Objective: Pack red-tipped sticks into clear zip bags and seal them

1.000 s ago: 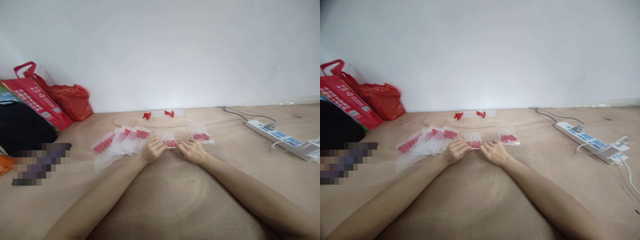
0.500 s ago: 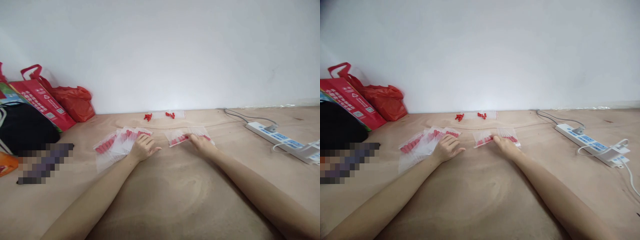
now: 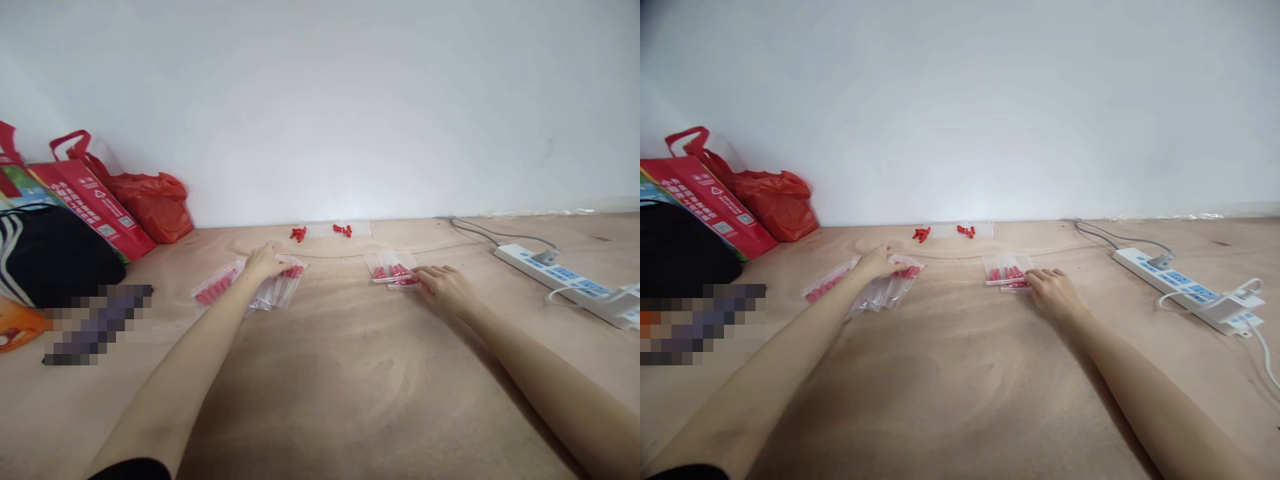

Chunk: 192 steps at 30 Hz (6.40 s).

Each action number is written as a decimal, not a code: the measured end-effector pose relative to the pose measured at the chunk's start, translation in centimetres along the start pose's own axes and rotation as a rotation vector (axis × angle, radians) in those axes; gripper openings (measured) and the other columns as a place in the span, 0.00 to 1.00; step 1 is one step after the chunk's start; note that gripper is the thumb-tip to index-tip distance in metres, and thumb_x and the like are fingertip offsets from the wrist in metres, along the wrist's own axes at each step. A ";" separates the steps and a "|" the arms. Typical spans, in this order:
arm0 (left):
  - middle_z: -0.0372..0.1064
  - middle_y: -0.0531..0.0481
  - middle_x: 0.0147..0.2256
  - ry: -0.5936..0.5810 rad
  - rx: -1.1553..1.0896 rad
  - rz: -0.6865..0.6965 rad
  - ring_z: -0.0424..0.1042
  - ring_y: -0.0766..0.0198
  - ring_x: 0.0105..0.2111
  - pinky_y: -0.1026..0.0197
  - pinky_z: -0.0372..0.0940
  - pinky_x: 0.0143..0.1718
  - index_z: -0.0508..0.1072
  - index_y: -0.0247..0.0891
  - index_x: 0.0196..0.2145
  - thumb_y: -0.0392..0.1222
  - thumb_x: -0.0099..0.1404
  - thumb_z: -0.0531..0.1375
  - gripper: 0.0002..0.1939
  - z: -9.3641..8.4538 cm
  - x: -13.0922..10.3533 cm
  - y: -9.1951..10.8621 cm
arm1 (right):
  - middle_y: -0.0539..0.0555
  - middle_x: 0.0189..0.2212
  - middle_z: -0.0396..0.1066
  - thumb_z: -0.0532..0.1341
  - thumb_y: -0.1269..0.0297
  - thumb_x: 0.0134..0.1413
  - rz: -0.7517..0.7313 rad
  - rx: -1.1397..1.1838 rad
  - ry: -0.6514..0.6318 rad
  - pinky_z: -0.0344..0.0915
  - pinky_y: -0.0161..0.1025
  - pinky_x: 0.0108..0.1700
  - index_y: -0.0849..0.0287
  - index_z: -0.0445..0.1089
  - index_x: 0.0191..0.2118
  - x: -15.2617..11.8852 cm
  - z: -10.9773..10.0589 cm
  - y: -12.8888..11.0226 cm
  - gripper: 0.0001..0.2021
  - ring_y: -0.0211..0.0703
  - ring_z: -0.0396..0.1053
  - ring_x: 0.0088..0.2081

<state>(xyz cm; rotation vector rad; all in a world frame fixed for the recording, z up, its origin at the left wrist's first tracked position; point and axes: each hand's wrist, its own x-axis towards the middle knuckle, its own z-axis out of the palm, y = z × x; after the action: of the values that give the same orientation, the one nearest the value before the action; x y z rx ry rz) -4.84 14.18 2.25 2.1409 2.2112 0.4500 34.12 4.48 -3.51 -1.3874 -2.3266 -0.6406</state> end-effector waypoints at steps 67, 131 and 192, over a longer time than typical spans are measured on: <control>0.72 0.49 0.34 0.464 -0.153 1.269 0.72 0.67 0.33 0.65 0.69 0.36 0.71 0.38 0.35 0.34 0.63 0.51 0.09 4.5 -7.7 2.2 | 0.52 0.23 0.67 0.49 0.71 0.56 -0.342 0.176 0.275 0.58 0.35 0.30 0.59 0.68 0.26 3.8 1.1 -8.7 0.13 0.36 0.63 0.28; 0.72 0.48 0.32 0.606 -0.251 1.278 0.71 0.65 0.32 0.63 0.67 0.33 0.69 0.34 0.35 0.31 0.59 0.55 0.06 4.7 -8.8 5.1 | 0.51 0.27 0.69 0.54 0.72 0.53 -0.347 0.178 0.457 0.52 0.35 0.28 0.59 0.68 0.33 5.2 0.8 -10.6 0.06 0.35 0.62 0.29; 0.70 0.46 0.34 0.510 -0.005 0.920 0.68 0.58 0.34 0.56 0.63 0.35 0.70 0.35 0.35 0.41 0.59 0.55 0.09 3.5 -8.5 2.0 | 0.57 0.39 0.69 0.51 0.65 0.53 0.222 0.619 0.369 0.66 0.41 0.38 0.56 0.60 0.29 1.8 1.5 -0.5 0.04 0.43 0.68 0.40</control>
<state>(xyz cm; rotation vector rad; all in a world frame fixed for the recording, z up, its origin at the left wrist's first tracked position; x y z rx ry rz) -1.68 6.52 -2.10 3.2092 1.1626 1.1071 32.78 6.36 -3.91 -1.0956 -1.8194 -0.0759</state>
